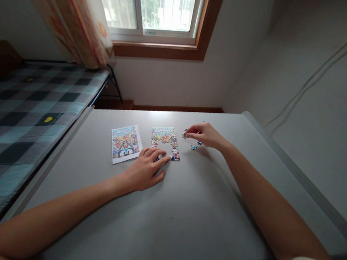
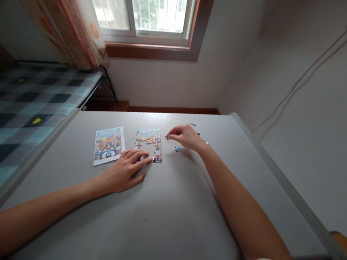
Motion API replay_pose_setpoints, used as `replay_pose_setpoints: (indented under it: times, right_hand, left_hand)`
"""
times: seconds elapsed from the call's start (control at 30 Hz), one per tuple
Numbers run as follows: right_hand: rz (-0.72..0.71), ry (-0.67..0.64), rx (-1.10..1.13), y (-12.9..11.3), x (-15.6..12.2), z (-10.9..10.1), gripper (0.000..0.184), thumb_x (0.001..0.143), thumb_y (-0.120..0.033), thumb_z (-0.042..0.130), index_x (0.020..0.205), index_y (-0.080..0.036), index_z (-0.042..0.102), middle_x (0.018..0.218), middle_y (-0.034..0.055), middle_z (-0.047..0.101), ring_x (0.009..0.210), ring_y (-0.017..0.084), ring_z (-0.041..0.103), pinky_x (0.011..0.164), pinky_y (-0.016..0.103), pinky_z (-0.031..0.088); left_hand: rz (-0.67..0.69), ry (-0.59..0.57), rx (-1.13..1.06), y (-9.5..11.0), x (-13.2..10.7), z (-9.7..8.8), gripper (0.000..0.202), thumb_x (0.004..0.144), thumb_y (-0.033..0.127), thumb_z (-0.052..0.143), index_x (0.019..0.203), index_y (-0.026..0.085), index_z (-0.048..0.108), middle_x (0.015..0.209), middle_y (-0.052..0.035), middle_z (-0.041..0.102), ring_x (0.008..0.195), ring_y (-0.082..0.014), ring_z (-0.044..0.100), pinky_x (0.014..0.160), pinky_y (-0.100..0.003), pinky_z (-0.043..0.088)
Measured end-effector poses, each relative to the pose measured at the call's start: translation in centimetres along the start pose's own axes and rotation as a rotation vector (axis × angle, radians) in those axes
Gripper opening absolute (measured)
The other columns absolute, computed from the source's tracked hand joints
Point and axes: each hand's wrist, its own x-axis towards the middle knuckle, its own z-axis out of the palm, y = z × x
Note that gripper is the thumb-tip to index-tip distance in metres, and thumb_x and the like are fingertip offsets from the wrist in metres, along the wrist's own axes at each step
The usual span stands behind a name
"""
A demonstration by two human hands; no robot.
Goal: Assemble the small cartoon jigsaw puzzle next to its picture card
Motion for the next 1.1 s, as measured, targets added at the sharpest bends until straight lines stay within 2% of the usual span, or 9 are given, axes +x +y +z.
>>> replay_pose_setpoints:
  times: [0.13,0.33,0.5,0.7,0.83,1.1]
  right_hand:
    - [0.024,-0.051,-0.012,-1.7,1.4,2.9,0.011,0.074,-0.020,0.066,0.077,-0.015,0.075,0.072,0.0059,0.072,0.065,0.014,0.061,0.062,0.026,0.045]
    - [0.040,-0.099,-0.062,-1.5,2.0,5.4,0.012,0.075,-0.017,0.063,0.077,-0.016,0.075,0.071,0.0053,0.072,0.064,0.014,0.061,0.059,0.024,0.043]
    - [0.031,-0.045,-0.126,-1.7,1.3,5.7,0.008,0.074,-0.016,0.066,0.074,-0.016,0.074,0.069,0.0042,0.071,0.063,0.013,0.059,0.061,0.024,0.042]
    - [-0.090,0.060,-0.181,-1.6,0.7,6.0,0.006,0.074,-0.023,0.070,0.076,-0.017,0.070,0.077,0.0032,0.067,0.070,0.013,0.056,0.067,0.025,0.041]
    - [-0.139,0.044,-0.180,-1.3,0.3,6.4,0.011,0.074,-0.027,0.072,0.079,-0.019,0.068,0.078,0.0016,0.061,0.069,0.012,0.052,0.067,0.026,0.041]
    - [-0.142,0.019,-0.123,-1.1,0.3,6.5,0.007,0.074,-0.023,0.070,0.079,-0.019,0.069,0.078,0.0016,0.056,0.069,0.012,0.050,0.067,0.027,0.041]
  left_hand:
    - [-0.005,0.002,0.000,0.0,0.0,0.0,0.044,0.089,0.032,0.049,0.133,0.024,0.049,0.130,-0.0107,0.050,0.119,-0.0281,0.043,0.102,-0.048,0.033]
    - [-0.004,-0.005,0.010,0.0,0.0,0.0,0.044,0.089,0.033,0.048,0.132,0.023,0.050,0.129,-0.0111,0.050,0.120,-0.0286,0.042,0.103,-0.048,0.033]
    - [0.001,-0.009,0.012,0.1,0.0,0.0,0.044,0.090,0.032,0.047,0.133,0.023,0.048,0.129,-0.0112,0.050,0.120,-0.0282,0.042,0.102,-0.048,0.033]
    - [0.001,-0.001,0.011,0.0,0.0,0.0,0.043,0.090,0.033,0.047,0.132,0.023,0.049,0.129,-0.0111,0.051,0.120,-0.0282,0.042,0.102,-0.048,0.033]
    - [0.000,0.010,-0.001,0.0,0.1,0.0,0.043,0.089,0.032,0.048,0.131,0.024,0.049,0.128,-0.0106,0.051,0.119,-0.0283,0.043,0.101,-0.048,0.034]
    - [0.001,0.014,-0.010,0.0,0.1,0.1,0.043,0.089,0.033,0.048,0.131,0.024,0.049,0.129,-0.0109,0.050,0.119,-0.0287,0.042,0.101,-0.049,0.034]
